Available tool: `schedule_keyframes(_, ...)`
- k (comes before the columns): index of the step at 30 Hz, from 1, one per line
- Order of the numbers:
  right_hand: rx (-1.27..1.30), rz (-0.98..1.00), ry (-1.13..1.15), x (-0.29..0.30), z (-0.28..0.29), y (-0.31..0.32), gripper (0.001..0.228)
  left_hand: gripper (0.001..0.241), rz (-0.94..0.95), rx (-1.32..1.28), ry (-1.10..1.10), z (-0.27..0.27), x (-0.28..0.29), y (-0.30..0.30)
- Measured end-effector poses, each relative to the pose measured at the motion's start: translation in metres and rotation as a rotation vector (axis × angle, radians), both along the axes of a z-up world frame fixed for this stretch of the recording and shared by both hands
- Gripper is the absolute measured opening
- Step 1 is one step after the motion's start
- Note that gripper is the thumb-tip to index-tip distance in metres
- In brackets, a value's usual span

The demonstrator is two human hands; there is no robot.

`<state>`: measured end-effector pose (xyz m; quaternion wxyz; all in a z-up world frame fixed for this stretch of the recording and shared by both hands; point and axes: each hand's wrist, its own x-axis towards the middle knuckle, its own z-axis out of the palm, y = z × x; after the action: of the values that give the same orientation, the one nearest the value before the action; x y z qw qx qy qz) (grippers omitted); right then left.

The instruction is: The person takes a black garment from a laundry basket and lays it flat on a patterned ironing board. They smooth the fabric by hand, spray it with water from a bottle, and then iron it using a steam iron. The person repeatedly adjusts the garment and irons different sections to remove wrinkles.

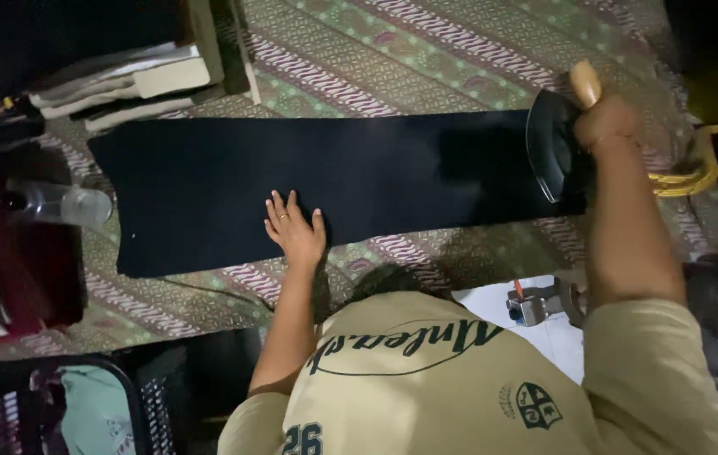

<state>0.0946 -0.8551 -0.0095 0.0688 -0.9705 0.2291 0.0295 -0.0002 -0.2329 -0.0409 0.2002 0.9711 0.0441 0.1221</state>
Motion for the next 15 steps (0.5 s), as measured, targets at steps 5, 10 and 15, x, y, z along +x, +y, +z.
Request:
schedule_keyframes(5,-0.060,0.226,0.147,-0.008,0.036,0.095,0.042,0.069,0.017,-0.014,0.079,0.000,-0.006,0.005)
schedule_keyframes(10,0.113,0.317,0.149,0.002,0.075,0.210,0.037,0.072,0.067,-0.051,0.060,0.009,-0.005,0.004)
schedule_keyframes(15,0.124,0.302,0.267,0.067,0.044,0.295,0.043,0.073,0.123,-0.071,0.053,0.019,-0.008,0.027)
